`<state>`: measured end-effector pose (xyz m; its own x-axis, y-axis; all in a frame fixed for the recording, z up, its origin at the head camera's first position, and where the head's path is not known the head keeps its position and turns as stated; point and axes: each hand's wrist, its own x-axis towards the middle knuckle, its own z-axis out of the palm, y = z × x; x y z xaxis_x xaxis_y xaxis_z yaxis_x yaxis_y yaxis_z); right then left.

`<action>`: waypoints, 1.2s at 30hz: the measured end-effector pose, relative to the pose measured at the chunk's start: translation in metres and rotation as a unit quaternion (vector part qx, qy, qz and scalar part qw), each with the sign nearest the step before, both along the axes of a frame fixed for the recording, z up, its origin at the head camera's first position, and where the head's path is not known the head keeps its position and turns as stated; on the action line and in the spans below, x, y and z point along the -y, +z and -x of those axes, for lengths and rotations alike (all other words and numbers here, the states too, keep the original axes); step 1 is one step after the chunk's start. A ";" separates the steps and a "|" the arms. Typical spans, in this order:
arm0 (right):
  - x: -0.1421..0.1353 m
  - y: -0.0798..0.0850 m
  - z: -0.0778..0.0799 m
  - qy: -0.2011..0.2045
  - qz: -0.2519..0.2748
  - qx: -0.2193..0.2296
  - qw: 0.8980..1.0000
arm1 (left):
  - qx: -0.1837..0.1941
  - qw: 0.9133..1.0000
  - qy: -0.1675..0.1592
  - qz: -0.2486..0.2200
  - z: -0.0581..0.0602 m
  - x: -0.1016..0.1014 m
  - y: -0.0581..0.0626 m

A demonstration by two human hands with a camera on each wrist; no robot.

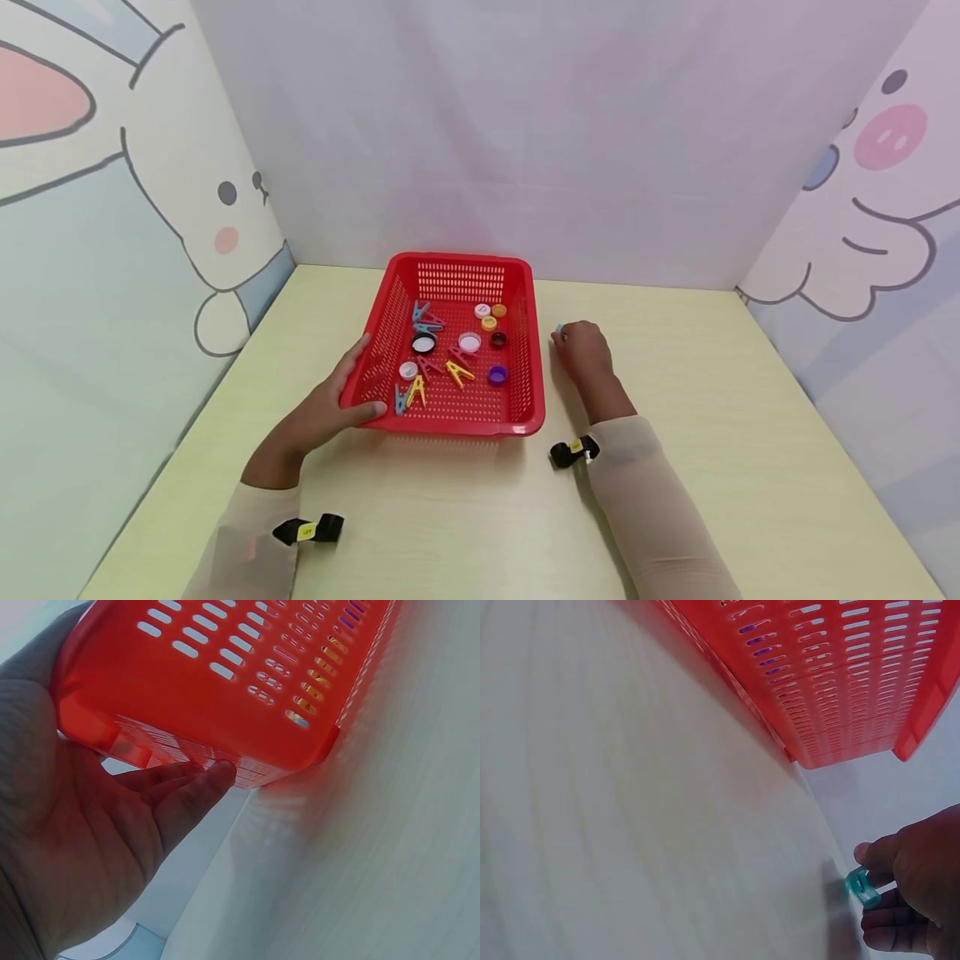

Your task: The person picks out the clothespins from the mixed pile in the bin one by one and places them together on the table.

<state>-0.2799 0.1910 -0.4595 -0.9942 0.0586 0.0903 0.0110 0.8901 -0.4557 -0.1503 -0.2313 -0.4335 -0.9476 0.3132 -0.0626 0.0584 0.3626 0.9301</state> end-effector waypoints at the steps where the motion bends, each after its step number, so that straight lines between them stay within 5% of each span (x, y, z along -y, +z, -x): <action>1: 0.000 -0.001 0.000 0.002 0.000 -0.001 1.000 | 0.000 1.000 0.000 0.000 0.000 0.000 0.000; 24: -0.004 -0.001 -0.004 0.001 0.012 -0.010 1.000 | -0.002 1.000 -0.003 -0.004 -0.001 0.001 -0.003; 36: -0.003 0.013 -0.009 -0.006 -0.022 -0.061 0.998 | -0.004 1.000 -0.005 -0.006 0.000 0.001 -0.001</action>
